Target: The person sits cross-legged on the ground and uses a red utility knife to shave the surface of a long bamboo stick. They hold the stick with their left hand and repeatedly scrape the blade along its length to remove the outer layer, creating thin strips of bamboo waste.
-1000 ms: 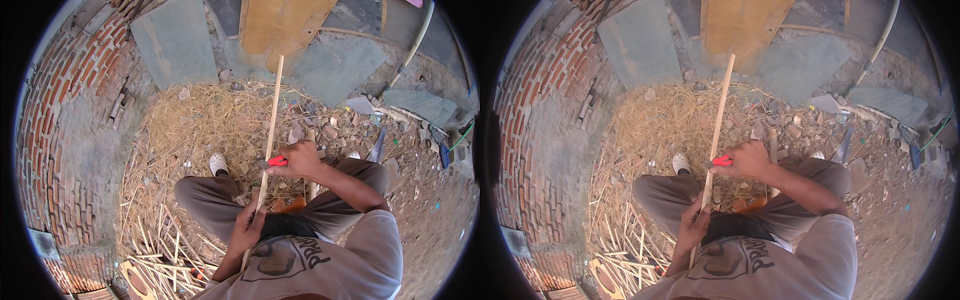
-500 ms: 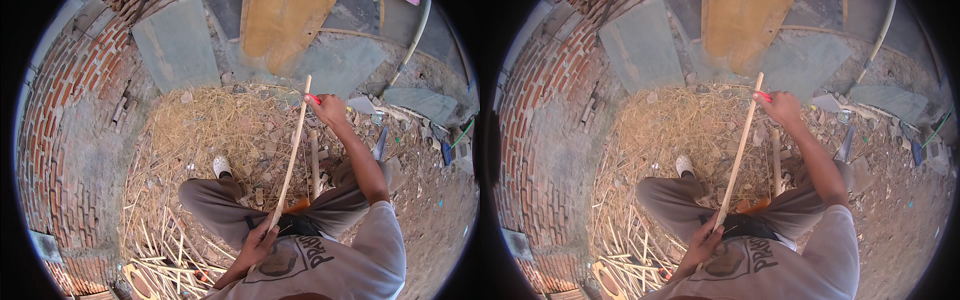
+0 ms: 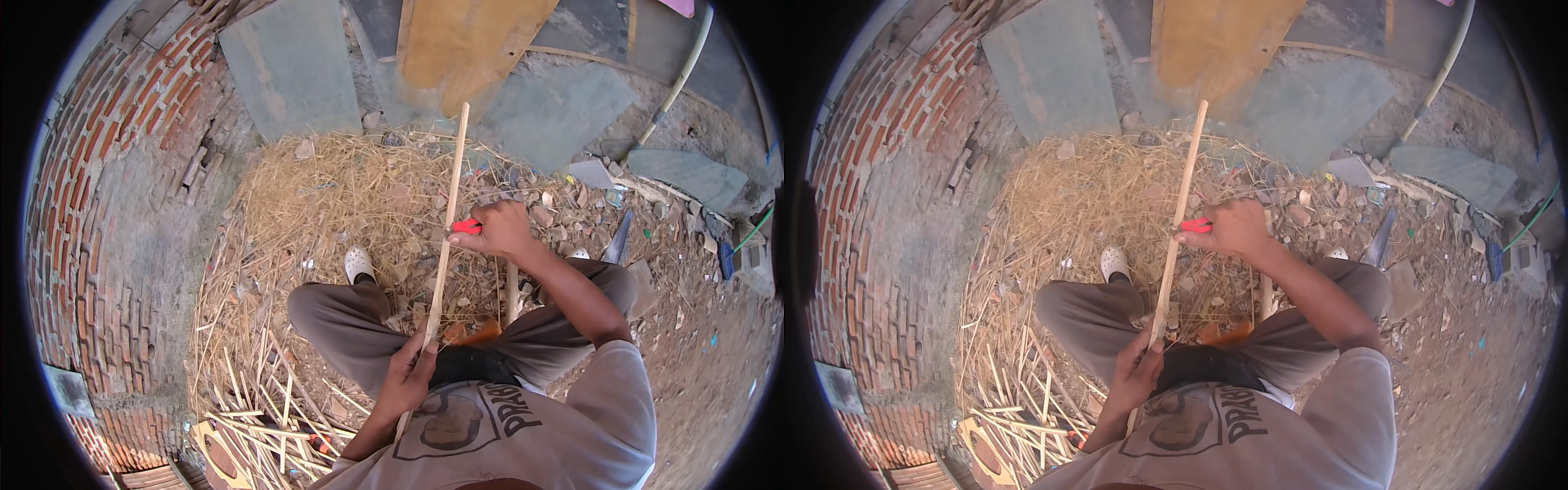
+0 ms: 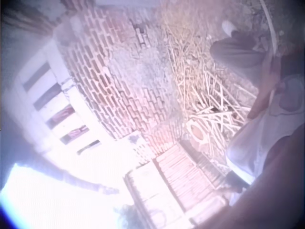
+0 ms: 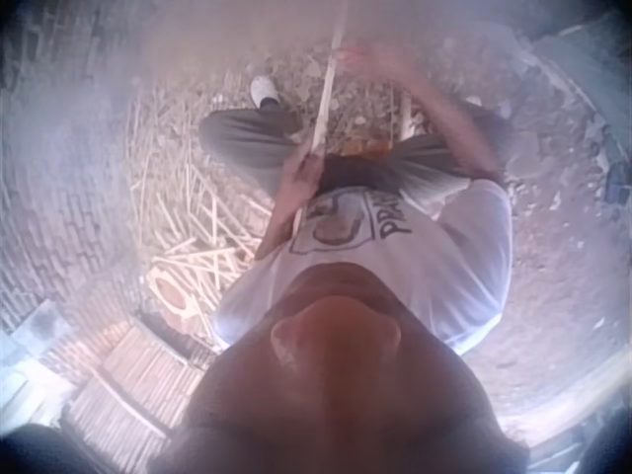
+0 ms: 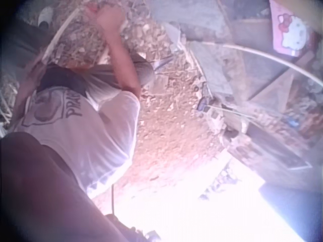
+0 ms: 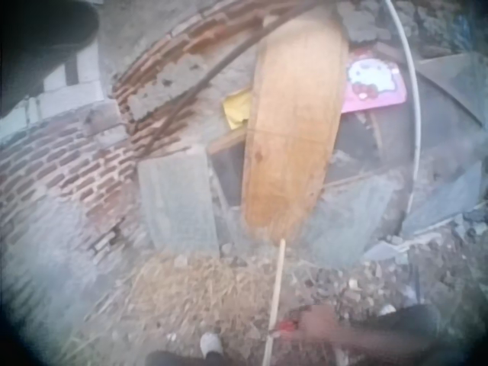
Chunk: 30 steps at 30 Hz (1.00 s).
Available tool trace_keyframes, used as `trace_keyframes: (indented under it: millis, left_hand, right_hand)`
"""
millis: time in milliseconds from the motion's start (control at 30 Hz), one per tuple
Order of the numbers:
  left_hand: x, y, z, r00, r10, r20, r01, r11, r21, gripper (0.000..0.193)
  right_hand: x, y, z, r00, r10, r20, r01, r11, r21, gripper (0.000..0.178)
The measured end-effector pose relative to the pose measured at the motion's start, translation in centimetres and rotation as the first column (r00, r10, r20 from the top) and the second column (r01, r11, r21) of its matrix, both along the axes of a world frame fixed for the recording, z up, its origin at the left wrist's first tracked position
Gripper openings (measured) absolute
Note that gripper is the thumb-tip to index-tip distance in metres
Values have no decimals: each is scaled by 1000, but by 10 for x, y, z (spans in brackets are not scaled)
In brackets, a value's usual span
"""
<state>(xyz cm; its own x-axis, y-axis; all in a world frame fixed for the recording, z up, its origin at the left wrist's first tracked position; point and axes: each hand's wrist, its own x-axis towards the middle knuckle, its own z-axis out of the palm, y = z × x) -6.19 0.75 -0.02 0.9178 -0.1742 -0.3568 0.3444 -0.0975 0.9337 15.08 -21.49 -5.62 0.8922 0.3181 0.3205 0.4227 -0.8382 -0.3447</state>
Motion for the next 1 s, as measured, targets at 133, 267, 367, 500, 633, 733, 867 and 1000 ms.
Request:
trace_keyframes:
  millis: [133,267,367,500,633,733,867,1000]
  left_hand:
    - [-12,-4,-3,997,-70,-24,69,997,-42,48]
    - [-18,-5,2,997,-55,-44,53,997,-55,47]
    - [-19,-1,11,989,-148,-18,148,989,-14,47]
    - [-28,2,14,984,-176,-42,175,984,-9,50]
    - [-36,4,11,961,-278,1,278,960,-45,50]
    - [-49,8,11,961,-277,15,278,958,-74,50]
    - [-27,14,-4,989,-81,-121,56,979,-197,49]
    - [16,8,-4,994,-48,-95,14,945,-328,43]
  right_hand:
    - [43,-45,4,942,-308,-134,313,950,15,79]
    - [59,-54,-1,946,-324,-29,325,945,44,78]
    - [73,-72,6,929,-366,-53,369,926,77,77]
    - [91,-99,8,920,-391,36,388,919,69,77]
    - [129,-143,11,811,-577,-96,585,795,161,80]
    - [127,-177,9,747,-640,-183,664,735,140,82]
    - [80,-147,17,804,-524,-281,567,819,93,78]
    - [0,-57,36,994,-89,-64,96,988,117,67]
